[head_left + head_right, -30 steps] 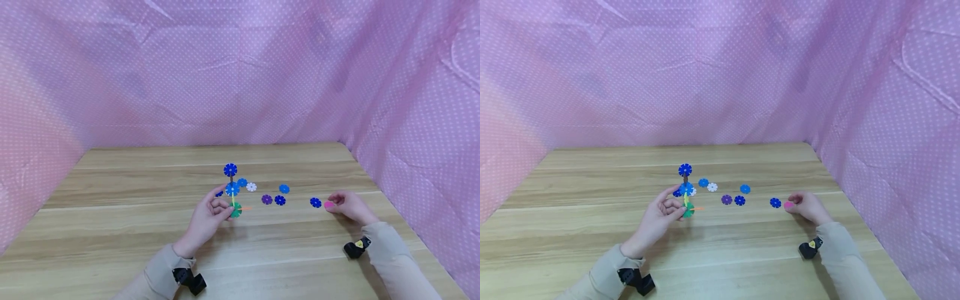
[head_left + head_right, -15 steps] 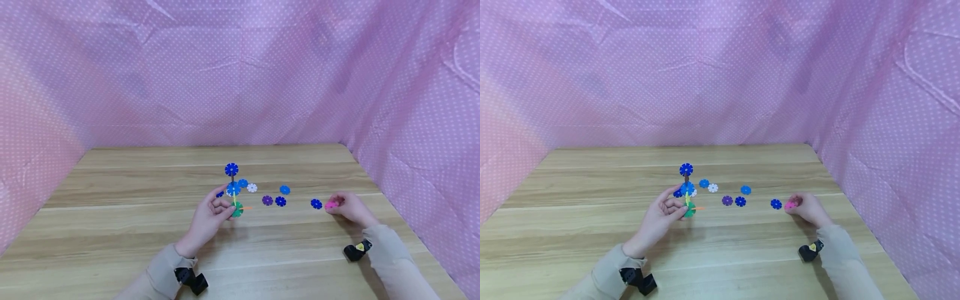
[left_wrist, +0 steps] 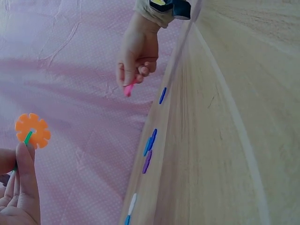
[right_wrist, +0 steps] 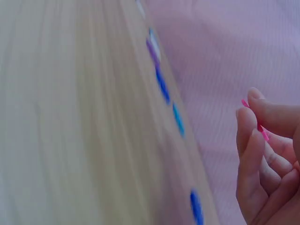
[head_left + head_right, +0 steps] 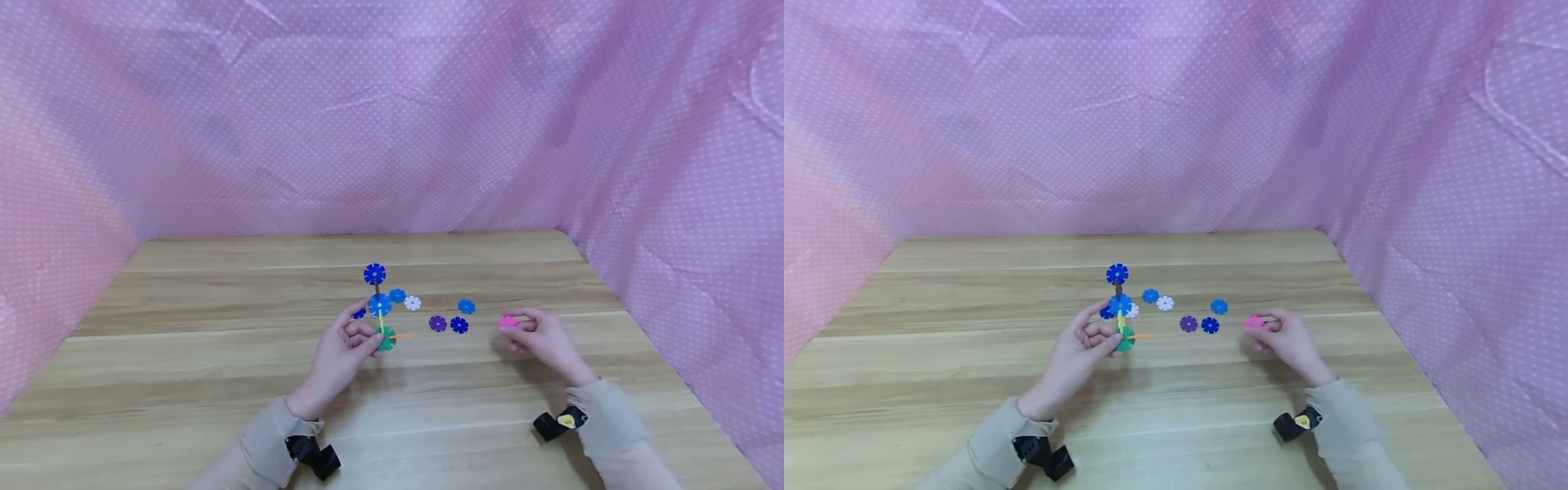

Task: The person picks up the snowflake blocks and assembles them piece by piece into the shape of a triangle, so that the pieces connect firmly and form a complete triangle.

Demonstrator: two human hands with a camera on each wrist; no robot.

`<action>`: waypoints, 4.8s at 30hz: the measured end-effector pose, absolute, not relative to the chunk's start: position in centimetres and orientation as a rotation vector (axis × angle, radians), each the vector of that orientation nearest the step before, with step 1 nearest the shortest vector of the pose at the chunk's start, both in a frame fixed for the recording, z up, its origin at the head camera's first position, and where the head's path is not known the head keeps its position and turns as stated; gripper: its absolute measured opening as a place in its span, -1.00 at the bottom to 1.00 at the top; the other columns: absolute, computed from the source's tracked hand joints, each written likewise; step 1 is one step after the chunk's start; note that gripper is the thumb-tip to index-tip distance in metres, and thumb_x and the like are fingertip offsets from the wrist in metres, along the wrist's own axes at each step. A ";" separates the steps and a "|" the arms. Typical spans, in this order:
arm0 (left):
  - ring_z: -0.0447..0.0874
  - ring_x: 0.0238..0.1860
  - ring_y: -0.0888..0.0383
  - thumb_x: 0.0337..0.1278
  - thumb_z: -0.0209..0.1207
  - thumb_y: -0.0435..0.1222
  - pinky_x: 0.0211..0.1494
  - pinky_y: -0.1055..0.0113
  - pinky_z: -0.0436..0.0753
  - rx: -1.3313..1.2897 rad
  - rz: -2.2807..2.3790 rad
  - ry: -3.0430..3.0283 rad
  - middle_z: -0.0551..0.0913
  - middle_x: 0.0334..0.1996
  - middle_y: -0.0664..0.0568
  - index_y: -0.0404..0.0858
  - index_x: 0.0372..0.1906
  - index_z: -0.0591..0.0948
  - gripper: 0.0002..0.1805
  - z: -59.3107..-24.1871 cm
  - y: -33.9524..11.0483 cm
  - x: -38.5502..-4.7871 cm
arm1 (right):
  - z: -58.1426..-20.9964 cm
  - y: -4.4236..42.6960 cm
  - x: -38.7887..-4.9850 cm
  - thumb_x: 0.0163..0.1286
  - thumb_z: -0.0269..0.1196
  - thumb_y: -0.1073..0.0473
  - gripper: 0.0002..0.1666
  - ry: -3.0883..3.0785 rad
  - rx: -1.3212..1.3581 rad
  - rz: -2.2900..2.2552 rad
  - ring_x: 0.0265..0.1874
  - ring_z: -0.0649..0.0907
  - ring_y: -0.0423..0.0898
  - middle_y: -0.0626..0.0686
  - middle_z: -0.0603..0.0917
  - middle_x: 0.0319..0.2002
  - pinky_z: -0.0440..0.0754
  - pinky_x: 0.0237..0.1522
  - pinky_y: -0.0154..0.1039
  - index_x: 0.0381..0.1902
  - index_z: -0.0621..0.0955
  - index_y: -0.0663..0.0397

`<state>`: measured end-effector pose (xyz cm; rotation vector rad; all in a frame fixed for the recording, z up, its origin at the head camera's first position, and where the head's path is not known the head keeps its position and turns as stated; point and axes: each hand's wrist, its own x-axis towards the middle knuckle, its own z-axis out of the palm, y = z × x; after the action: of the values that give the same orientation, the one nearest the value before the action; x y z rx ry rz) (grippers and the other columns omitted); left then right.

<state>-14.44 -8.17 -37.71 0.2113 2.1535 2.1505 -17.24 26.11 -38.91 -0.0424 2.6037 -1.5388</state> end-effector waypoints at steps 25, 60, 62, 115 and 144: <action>0.67 -0.43 0.15 0.10 0.20 -0.54 -0.22 0.22 0.72 0.194 2.190 2.197 0.65 -0.36 -0.17 -0.17 0.35 0.30 -0.31 -37.9 -7.1 -14.2 | -37.2 14.7 -15.2 0.36 0.14 0.37 -0.64 2.323 -0.295 -1.853 -0.49 0.66 -0.24 0.22 0.70 -0.37 0.72 -0.27 -0.13 0.10 0.46 0.40; 0.70 -0.44 0.15 0.05 0.21 -0.57 -0.24 0.31 0.72 0.154 2.217 2.101 0.66 -0.41 -0.14 -0.07 0.33 0.35 -0.28 -37.7 -6.9 -14.2 | -37.3 13.1 -14.9 0.29 0.17 0.46 -0.75 2.319 -0.343 -1.982 -0.53 0.68 -0.15 0.49 0.64 -0.35 0.72 -0.44 -0.26 -0.08 0.51 0.47; 0.70 -0.44 0.16 0.05 0.20 -0.58 -0.24 0.31 0.73 0.155 2.228 2.100 0.66 -0.41 -0.15 -0.07 0.33 0.35 -0.28 -37.7 -6.9 -14.2 | -37.4 13.1 -14.9 0.29 0.17 0.46 -0.76 2.312 -0.350 -1.996 -0.54 0.68 -0.16 0.50 0.63 -0.35 0.71 -0.45 -0.30 -0.09 0.50 0.48; 0.71 -0.38 0.10 0.11 0.19 -0.53 -0.18 0.19 0.72 0.144 2.139 2.158 0.65 -0.35 -0.16 -0.06 0.34 0.30 -0.31 -38.3 -8.8 -14.6 | -37.3 24.4 -17.8 0.34 0.17 0.30 -0.54 2.581 -0.096 -1.735 -0.31 0.65 -0.34 -0.09 0.68 -0.26 0.63 -0.19 -0.42 0.13 0.39 0.47; 0.71 -0.37 0.12 0.11 0.18 -0.54 -0.16 0.15 0.71 0.133 2.150 2.135 0.65 -0.35 -0.18 -0.11 0.37 0.27 -0.29 -38.4 -9.0 -14.6 | -40.5 30.0 -20.2 0.09 0.43 0.16 -0.38 2.790 -0.179 -1.043 -0.15 0.61 0.06 0.30 0.63 -0.11 0.58 -0.16 -0.29 0.02 0.52 0.44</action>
<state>-14.63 -9.03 -38.42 0.1333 2.1346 2.1502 -20.16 29.96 -40.48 -0.1794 2.7902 -1.0434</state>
